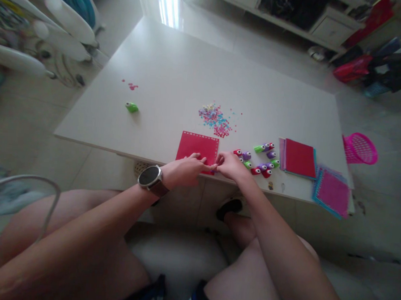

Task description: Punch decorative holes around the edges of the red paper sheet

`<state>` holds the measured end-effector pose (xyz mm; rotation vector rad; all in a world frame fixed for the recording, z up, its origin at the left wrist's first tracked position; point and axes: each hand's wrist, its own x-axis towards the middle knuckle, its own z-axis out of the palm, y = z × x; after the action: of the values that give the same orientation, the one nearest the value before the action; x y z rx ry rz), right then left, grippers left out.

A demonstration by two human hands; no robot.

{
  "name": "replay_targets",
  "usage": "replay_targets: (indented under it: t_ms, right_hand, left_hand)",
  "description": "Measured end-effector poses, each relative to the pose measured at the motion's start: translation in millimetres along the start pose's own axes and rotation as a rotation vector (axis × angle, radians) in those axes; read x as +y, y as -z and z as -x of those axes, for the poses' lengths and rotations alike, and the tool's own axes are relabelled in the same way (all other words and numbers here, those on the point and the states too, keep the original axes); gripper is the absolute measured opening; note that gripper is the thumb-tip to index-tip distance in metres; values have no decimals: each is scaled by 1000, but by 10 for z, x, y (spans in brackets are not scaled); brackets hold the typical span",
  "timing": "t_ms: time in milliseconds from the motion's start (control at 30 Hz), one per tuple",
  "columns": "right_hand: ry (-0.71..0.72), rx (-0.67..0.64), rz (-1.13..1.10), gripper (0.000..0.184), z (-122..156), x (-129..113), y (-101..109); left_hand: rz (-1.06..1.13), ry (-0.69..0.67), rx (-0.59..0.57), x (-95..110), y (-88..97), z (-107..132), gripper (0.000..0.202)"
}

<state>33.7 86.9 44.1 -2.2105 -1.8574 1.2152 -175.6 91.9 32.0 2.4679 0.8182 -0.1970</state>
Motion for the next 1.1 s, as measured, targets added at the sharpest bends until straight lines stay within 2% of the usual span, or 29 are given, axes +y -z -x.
replay_targets:
  t_ms: [233, 400, 500, 600, 700, 867, 1100]
  right_hand:
    - [-31, -11, 8, 21, -20, -47, 12]
    - [-19, -33, 25, 17, 47, -75, 86]
    - [-22, -40, 28, 12, 82, -34, 203]
    - [-5, 25, 90, 8, 112, 20, 315]
    - [64, 92, 188, 14, 141, 51, 334]
    - [201, 49, 319, 23, 165, 73, 226]
    - [145, 105, 414, 27, 179, 186, 309]
  left_hand:
    - [-13, 9, 43, 41, -11, 1, 73]
    - [-7, 11, 70, 30, -10, 4, 67]
    - [-1, -11, 81, 20, 8, 28, 76]
    - [28, 1, 83, 45, 31, 60, 85]
    - [50, 31, 91, 85, 49, 69, 80]
    - [26, 24, 110, 79, 9, 38, 69]
    - [-29, 53, 114, 23, -48, 66, 65]
